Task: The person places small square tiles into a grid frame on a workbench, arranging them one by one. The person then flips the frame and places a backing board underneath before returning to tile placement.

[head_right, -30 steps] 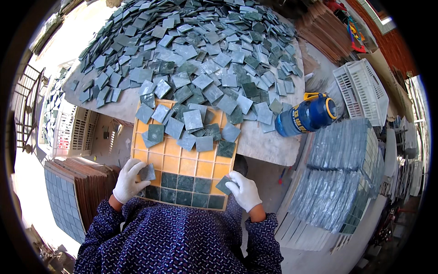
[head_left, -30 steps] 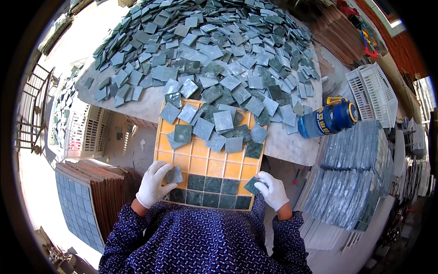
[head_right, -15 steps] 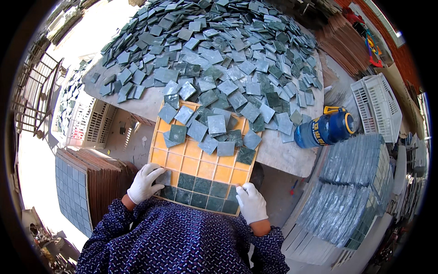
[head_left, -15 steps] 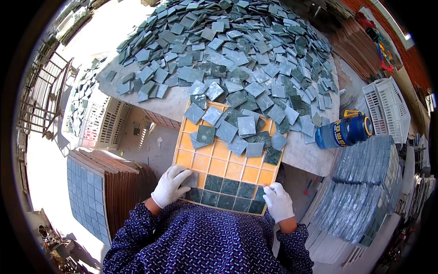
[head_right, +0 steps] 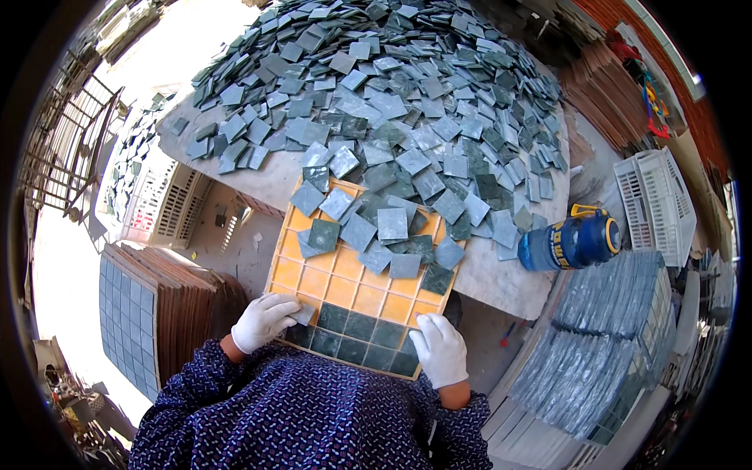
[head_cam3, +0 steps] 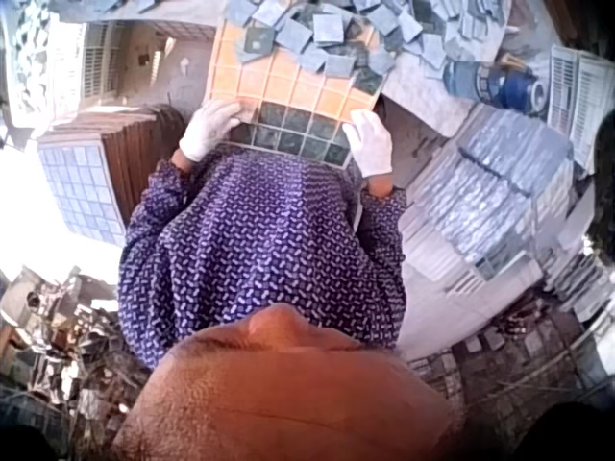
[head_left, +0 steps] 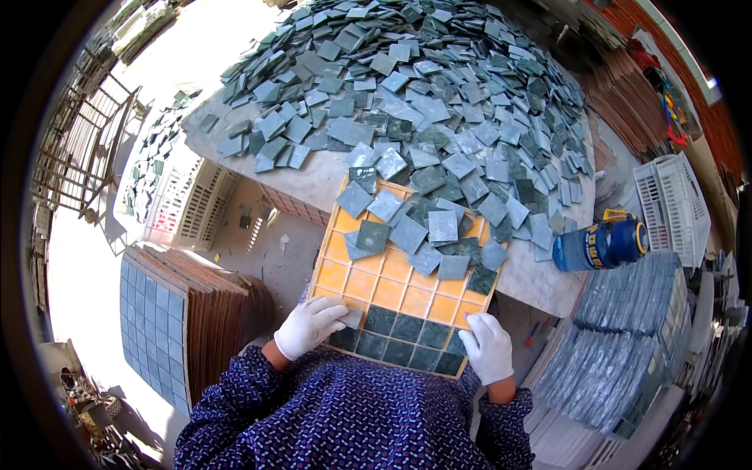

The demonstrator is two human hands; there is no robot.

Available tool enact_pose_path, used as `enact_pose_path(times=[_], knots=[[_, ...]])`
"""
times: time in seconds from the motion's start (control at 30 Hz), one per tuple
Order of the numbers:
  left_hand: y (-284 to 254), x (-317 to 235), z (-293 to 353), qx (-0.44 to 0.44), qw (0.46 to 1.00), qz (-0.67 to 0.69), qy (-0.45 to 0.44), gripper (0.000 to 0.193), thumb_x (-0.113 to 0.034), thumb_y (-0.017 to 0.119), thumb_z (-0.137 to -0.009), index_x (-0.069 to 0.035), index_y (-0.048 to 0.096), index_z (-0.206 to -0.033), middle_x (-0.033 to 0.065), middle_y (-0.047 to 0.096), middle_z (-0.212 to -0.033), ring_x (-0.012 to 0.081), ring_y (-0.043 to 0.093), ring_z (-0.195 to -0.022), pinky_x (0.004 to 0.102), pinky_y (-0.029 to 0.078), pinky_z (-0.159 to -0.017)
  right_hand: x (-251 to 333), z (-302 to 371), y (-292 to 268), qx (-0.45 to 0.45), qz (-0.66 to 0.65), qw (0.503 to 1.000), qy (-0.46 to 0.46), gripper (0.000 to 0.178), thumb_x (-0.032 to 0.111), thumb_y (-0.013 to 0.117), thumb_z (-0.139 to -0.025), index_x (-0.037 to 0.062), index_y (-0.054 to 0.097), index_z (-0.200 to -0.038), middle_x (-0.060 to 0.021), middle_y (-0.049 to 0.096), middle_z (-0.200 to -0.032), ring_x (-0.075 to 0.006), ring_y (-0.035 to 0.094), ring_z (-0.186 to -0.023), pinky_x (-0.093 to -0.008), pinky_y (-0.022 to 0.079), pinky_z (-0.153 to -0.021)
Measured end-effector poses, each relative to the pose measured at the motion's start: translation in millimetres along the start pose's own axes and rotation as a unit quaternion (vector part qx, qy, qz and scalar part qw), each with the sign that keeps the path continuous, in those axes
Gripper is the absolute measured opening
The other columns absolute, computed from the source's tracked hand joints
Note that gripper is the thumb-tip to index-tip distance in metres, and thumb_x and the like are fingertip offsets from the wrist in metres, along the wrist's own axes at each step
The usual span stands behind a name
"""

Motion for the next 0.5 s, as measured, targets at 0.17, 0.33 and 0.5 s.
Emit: enact_pose_path(times=[0.17,0.33,0.5], knots=[[-5,16,-17,-0.014,0.992,0.095,-0.082,0.029,-0.01,0.062,-0.085,-0.008,0.06,-0.113,0.0127,0.061,-0.096,0.0351,0.06,-0.086,0.0388,0.05,-0.077,4,-4,8,-0.001,-0.008,1.0,-0.01,0.026,0.015,0.071,-0.078,0.0068,0.064,-0.101,-0.0103,0.063,-0.096,-0.0293,0.064,-0.084,-0.0378,0.052,-0.072],[-3,15,-21,0.012,0.993,0.071,-0.097,0.035,-0.005,0.066,-0.079,-0.004,0.061,-0.114,0.0141,0.053,-0.109,0.0332,0.059,-0.092,0.0374,0.049,-0.082,5,-1,11,0.002,-0.018,1.0,-0.004,0.025,0.015,0.072,-0.077,0.0072,0.064,-0.099,-0.0103,0.063,-0.095,-0.0294,0.064,-0.083,-0.038,0.052,-0.072],[-3,12,-19,0.043,0.995,0.064,-0.059,0.038,-0.005,0.067,-0.077,-0.004,0.06,-0.115,0.015,0.051,-0.112,0.0341,0.056,-0.097,0.0384,0.049,-0.084,3,2,15,0.006,-0.016,1.0,0.002,0.025,0.015,0.072,-0.077,0.0075,0.064,-0.099,-0.0109,0.064,-0.096,-0.0298,0.064,-0.083,-0.0381,0.052,-0.072]])
Point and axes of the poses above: each hand's wrist, its own z-axis away from the middle knuckle, its own y-axis out of the palm, x = y × z, the point moved 8 cm from there along -z, towards the middle knuckle
